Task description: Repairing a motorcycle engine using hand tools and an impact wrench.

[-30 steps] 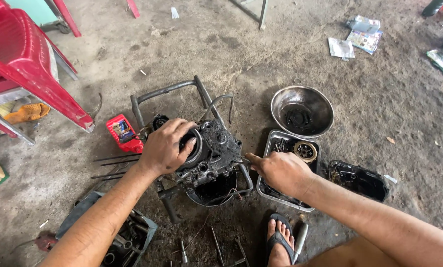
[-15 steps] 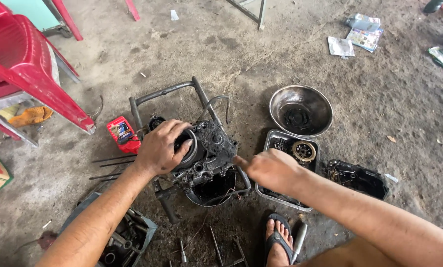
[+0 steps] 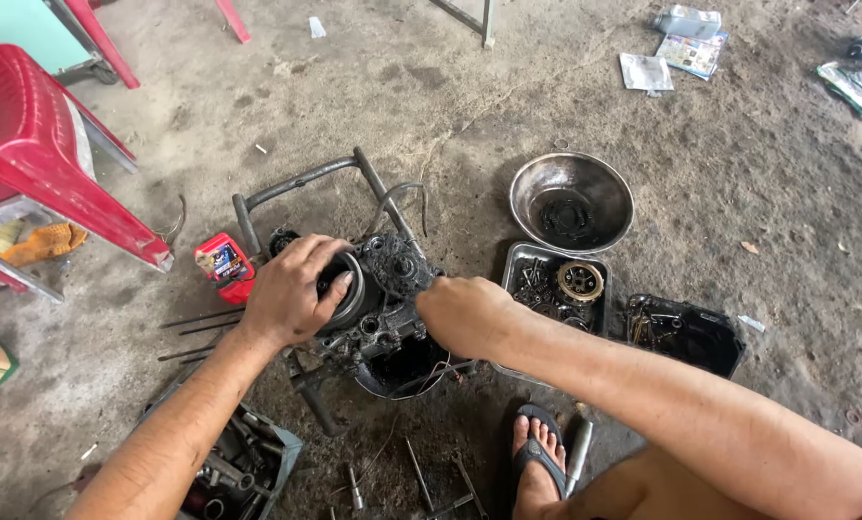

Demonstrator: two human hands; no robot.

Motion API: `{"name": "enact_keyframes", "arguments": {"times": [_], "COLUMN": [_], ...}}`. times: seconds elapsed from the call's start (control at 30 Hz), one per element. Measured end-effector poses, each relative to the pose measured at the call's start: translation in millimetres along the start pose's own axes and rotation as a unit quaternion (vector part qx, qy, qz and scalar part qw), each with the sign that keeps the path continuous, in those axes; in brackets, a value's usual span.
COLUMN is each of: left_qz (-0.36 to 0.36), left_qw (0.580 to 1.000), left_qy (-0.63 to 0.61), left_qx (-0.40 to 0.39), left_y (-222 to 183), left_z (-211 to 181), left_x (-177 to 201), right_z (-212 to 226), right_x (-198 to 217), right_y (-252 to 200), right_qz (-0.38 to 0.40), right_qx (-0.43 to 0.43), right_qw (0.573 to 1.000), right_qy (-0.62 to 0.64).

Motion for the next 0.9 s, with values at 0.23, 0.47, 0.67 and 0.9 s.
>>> {"name": "enact_keyframes", "arguments": {"times": [0.23, 0.47, 0.67, 0.9], "left_qz": [-0.004, -0.013, -0.017, -0.027], "left_qw": [1.0, 1.0, 1.0, 0.999], "left_qy": [-0.011, -0.018, -0.02, -0.029], "left_qx": [-0.006, -0.01, -0.014, -0.009], "left_y": [-2, 2, -6, -1], "left_z": [3, -1, -1, 1], "left_x": [0, 4, 3, 4], "right_z": [6, 0, -43, -55], "right_x": [-18, -22, -91, -23], "right_y": [-20, -37, -22, -53], "right_qz": [0.001, 0.047, 0.09, 0.042], "right_qx": [-0.019, -0.047, -0.077, -0.155], "right_qw": [0.999, 0.995, 0.992, 0.96], "right_qy": [-0.046, -0.069, 0.045, 0.23]}}
Point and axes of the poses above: each hand's wrist, its own y-axis towards the middle knuckle, its own x-axis out of the back of the hand, z = x × y, the point moved 9 cm from there along y, towards the middle knuckle, and after that the axes turned 11 degrees about -x, right-handed, at the moved point
